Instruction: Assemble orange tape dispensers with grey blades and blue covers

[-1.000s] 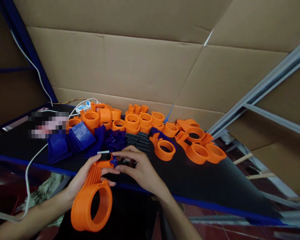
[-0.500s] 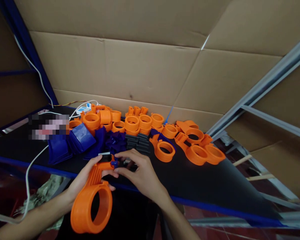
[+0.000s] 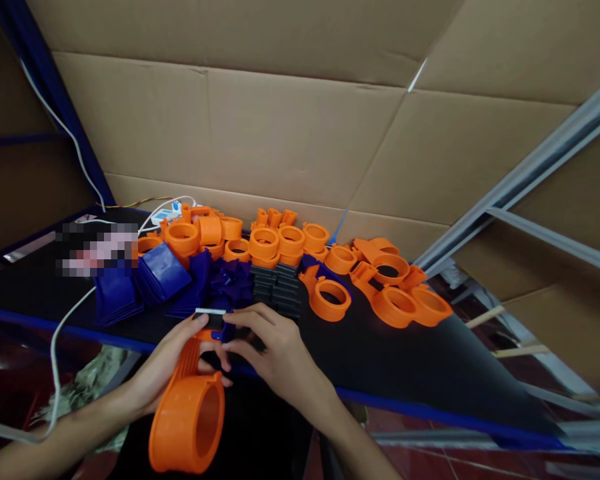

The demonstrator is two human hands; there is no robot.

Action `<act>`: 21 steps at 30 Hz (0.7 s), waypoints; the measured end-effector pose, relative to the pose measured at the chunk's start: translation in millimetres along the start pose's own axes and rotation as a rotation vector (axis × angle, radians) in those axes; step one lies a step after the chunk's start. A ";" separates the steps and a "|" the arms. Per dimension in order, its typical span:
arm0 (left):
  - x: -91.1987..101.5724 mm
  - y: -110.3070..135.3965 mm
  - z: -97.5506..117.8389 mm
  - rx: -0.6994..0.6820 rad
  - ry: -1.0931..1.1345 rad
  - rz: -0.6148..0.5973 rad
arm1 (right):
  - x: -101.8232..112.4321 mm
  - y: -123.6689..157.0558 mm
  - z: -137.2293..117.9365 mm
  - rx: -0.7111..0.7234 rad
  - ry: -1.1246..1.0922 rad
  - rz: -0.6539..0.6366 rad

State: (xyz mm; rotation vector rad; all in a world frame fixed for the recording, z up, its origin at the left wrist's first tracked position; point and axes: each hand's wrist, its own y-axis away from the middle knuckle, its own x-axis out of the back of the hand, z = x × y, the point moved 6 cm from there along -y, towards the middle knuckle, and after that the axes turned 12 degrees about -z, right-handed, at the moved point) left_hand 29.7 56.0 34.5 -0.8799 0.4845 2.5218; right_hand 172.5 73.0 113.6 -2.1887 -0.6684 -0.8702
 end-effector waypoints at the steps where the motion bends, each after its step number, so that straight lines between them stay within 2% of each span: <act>1: -0.2 0.1 -0.2 0.004 0.003 -0.005 | -0.8 0.7 1.1 0.007 -0.002 0.011; 8: -2.3 -0.8 -0.3 -0.032 -0.025 -0.069 | -4.3 5.8 4.3 0.012 -0.005 0.042; 15: -3.0 -0.9 -1.1 -0.075 -0.038 -0.019 | -3.8 9.0 -0.9 -0.002 0.028 0.039; 21: 3.1 -3.6 -7.0 -0.115 -0.068 -0.090 | -3.4 10.6 -4.5 0.030 0.057 0.023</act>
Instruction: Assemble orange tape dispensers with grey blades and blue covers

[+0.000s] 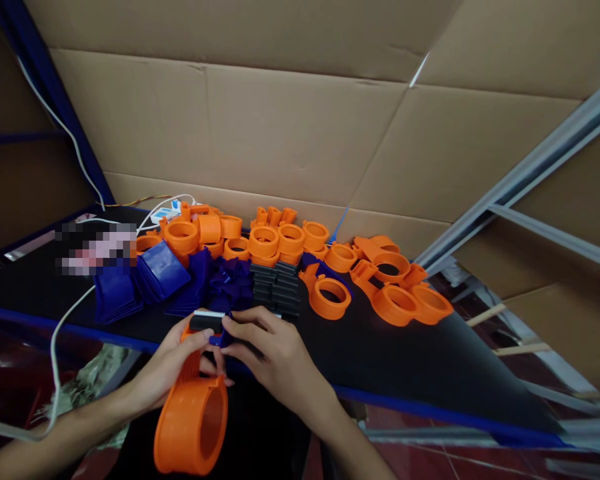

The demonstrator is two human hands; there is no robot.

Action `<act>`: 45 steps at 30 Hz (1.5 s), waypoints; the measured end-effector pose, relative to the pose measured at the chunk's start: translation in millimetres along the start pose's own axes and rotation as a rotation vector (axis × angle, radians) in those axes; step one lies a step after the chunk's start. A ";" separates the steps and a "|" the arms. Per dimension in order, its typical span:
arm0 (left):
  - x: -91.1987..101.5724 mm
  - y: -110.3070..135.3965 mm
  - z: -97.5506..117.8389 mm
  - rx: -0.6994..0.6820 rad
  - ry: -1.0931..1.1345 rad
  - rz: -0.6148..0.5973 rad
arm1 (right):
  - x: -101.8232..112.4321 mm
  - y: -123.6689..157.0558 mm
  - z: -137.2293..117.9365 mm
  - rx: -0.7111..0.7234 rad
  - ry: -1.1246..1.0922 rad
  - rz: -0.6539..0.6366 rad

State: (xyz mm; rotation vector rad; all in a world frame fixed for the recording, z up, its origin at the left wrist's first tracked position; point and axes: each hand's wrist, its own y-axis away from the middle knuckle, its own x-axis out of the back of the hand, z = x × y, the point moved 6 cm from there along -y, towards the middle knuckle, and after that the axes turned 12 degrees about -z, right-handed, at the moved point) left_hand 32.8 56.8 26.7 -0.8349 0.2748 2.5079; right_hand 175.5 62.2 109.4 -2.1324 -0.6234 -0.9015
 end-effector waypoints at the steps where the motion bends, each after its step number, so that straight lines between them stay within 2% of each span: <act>1: 0.4 0.1 -0.4 -0.002 0.000 -0.006 | 0.1 0.1 -0.2 0.004 0.012 -0.002; 8: -3.6 -1.6 -0.1 0.012 0.023 -0.019 | 1.9 -1.5 4.8 0.012 -0.050 0.001; 12: 1.0 -3.5 -4.2 0.014 0.010 0.024 | 1.5 -2.4 7.1 -0.020 -0.071 -0.003; 17: 1.6 -3.5 -3.5 -0.009 -0.067 0.005 | 2.5 -1.9 5.1 -0.019 -0.095 0.011; 26: 2.1 0.3 -2.5 -0.020 -0.161 -0.050 | 2.1 3.9 -0.5 0.007 0.010 -0.015; 33: -3.1 2.8 9.2 -0.081 -0.257 -0.088 | 5.5 3.7 -8.2 0.030 0.141 0.023; 38: -5.0 2.9 13.0 -0.085 -0.252 -0.096 | 1.7 5.3 -4.9 0.059 0.118 0.084; 40: -8.3 3.3 15.8 -0.101 -0.153 -0.162 | 2.4 6.2 -3.6 0.040 0.113 0.113; 45: -23.1 5.3 30.3 -0.108 0.190 -0.451 | 14.9 6.2 3.1 -0.057 -0.011 0.139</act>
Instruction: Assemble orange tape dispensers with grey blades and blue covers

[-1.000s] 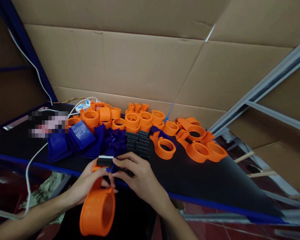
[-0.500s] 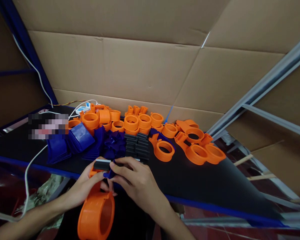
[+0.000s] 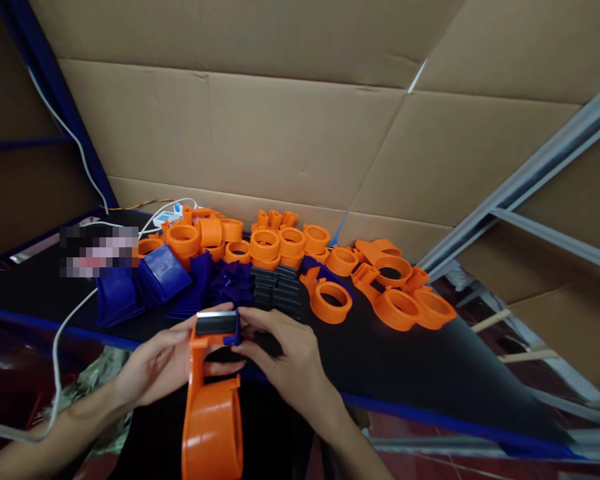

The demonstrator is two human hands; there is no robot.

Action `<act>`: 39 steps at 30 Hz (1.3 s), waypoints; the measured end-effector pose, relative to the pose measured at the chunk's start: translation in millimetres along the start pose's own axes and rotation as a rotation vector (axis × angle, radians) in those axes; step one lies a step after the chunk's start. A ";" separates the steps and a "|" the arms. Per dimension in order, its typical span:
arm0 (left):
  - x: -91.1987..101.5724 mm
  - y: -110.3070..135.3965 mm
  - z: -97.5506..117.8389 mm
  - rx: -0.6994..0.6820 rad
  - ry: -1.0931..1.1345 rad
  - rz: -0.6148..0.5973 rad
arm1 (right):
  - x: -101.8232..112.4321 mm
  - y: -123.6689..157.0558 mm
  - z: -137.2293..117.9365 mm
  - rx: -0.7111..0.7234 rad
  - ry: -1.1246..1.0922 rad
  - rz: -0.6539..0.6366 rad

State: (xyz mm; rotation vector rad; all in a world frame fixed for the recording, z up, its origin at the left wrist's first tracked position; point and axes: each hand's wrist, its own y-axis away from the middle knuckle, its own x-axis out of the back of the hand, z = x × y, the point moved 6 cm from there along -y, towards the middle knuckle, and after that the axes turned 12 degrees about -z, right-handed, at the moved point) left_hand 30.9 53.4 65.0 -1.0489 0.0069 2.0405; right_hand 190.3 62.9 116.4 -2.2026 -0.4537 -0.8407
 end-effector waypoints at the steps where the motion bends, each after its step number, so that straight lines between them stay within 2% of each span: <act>1: -0.6 -0.5 1.6 0.008 0.021 -0.020 | 3.2 -0.8 0.0 -0.006 -0.021 -0.015; 4: 5.0 0.1 4.7 0.015 -0.017 0.000 | 12.7 -1.8 -5.0 -0.018 -0.002 -0.082; 8: 17.6 6.0 10.9 -0.057 -0.126 0.152 | 17.6 2.0 -20.1 -0.080 0.008 -0.140; 12: 19.5 14.3 19.1 -0.137 -0.203 0.315 | -4.6 8.6 -40.1 -0.150 0.069 -0.295; 15: 16.7 18.3 21.3 -0.164 -0.235 0.364 | -21.2 10.5 -45.2 -0.190 0.147 -0.337; 17: 16.3 20.2 23.3 -0.193 -0.270 0.383 | -26.9 8.6 -43.2 -0.186 0.124 -0.346; 23: 12.5 10.6 26.1 -0.262 -0.133 0.243 | -18.8 -8.0 -30.8 -0.158 -0.200 -0.272; 29: 22.5 0.8 12.7 -0.094 0.097 0.132 | -31.3 -24.3 -15.3 -0.248 -0.546 -0.529; 31: 30.0 2.0 13.0 -0.087 0.114 0.120 | -29.0 -33.9 -4.4 -0.282 -0.591 -0.536; 33: 39.3 5.3 18.6 -0.162 0.097 0.154 | -22.6 -49.1 10.4 -0.321 -0.511 -0.463; 35: 45.5 8.6 20.9 -0.193 0.063 0.178 | -19.4 -68.5 22.8 -0.329 -0.283 -0.405; 39: 42.4 9.6 7.7 -0.067 0.031 0.097 | -40.3 -107.7 34.2 -0.309 0.226 -0.477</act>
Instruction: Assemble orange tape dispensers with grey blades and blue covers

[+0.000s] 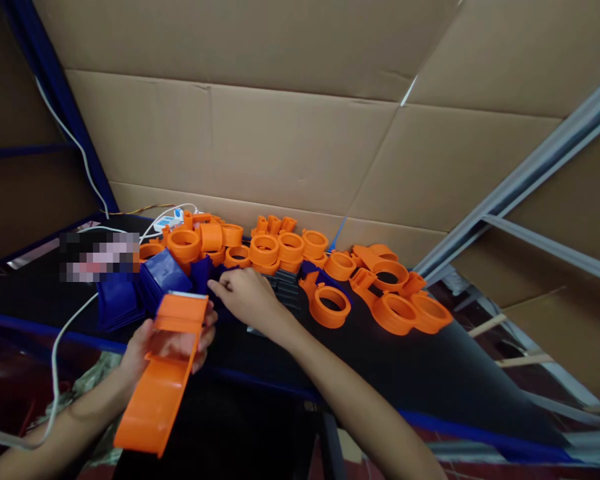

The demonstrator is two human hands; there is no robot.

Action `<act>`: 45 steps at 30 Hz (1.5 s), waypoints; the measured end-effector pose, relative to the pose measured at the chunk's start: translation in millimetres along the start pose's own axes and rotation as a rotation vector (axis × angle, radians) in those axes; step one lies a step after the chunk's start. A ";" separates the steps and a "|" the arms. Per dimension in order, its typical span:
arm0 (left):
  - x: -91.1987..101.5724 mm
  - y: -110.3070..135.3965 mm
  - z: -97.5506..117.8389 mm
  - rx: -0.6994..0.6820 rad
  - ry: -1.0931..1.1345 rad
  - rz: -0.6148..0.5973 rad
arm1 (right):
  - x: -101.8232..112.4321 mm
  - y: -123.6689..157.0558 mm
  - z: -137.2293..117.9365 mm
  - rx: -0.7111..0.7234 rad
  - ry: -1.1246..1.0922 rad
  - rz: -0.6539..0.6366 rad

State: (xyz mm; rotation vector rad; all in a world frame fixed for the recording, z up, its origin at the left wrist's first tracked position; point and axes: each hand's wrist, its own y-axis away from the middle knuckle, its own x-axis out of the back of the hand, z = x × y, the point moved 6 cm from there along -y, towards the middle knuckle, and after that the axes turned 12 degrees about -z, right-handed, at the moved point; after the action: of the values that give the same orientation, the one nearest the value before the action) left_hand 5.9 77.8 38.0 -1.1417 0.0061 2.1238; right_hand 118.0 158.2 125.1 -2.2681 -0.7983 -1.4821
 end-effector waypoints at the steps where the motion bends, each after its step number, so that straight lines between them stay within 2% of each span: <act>1: -2.3 0.3 -4.5 0.034 -0.006 -0.024 | -3.0 -10.5 -2.2 -0.032 0.081 -0.013; 6: -13.2 -1.6 -15.8 0.084 -0.107 -0.083 | -12.8 -44.2 -10.0 -0.137 0.242 -0.024; 12: -13.5 -4.5 -13.5 0.073 -0.049 -0.032 | -12.6 -51.5 -6.1 -0.179 0.269 -0.005; 17: -10.9 -7.1 -6.0 0.030 0.085 0.062 | -0.9 -47.7 -2.9 -0.178 0.263 0.051; 22: -8.6 -7.3 -4.0 0.002 0.145 0.169 | 22.2 -41.7 5.9 -0.177 0.221 0.144; 26: -6.8 -4.8 -2.9 -0.032 0.133 0.228 | 46.1 -20.5 9.4 -0.106 0.092 0.342; 28: -4.2 -3.0 0.3 -0.079 0.099 0.277 | 54.1 1.4 4.2 -0.005 0.047 0.471; 31: -2.0 -1.0 6.8 -0.169 0.024 0.336 | 52.7 43.4 -12.1 0.181 0.134 0.595; 34: -3.2 -0.6 13.1 -0.269 -0.066 0.345 | 38.2 81.9 -29.2 0.332 0.290 0.621; 37: -3.2 -0.5 14.2 -0.317 -0.123 0.339 | 24.8 105.4 -40.3 0.429 0.369 0.624; 41: 1.7 0.8 12.2 -0.323 -0.148 0.348 | 17.5 113.9 -46.6 0.509 0.375 0.617; 45: 2.1 1.2 11.3 -0.312 -0.151 0.327 | 17.3 113.0 -44.8 0.496 0.386 0.624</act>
State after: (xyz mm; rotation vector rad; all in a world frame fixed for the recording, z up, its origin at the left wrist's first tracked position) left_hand -3.7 81.8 43.0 -1.2178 -0.2304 2.5656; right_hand 158.9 49.1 163.7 -1.5821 -0.2555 -1.1922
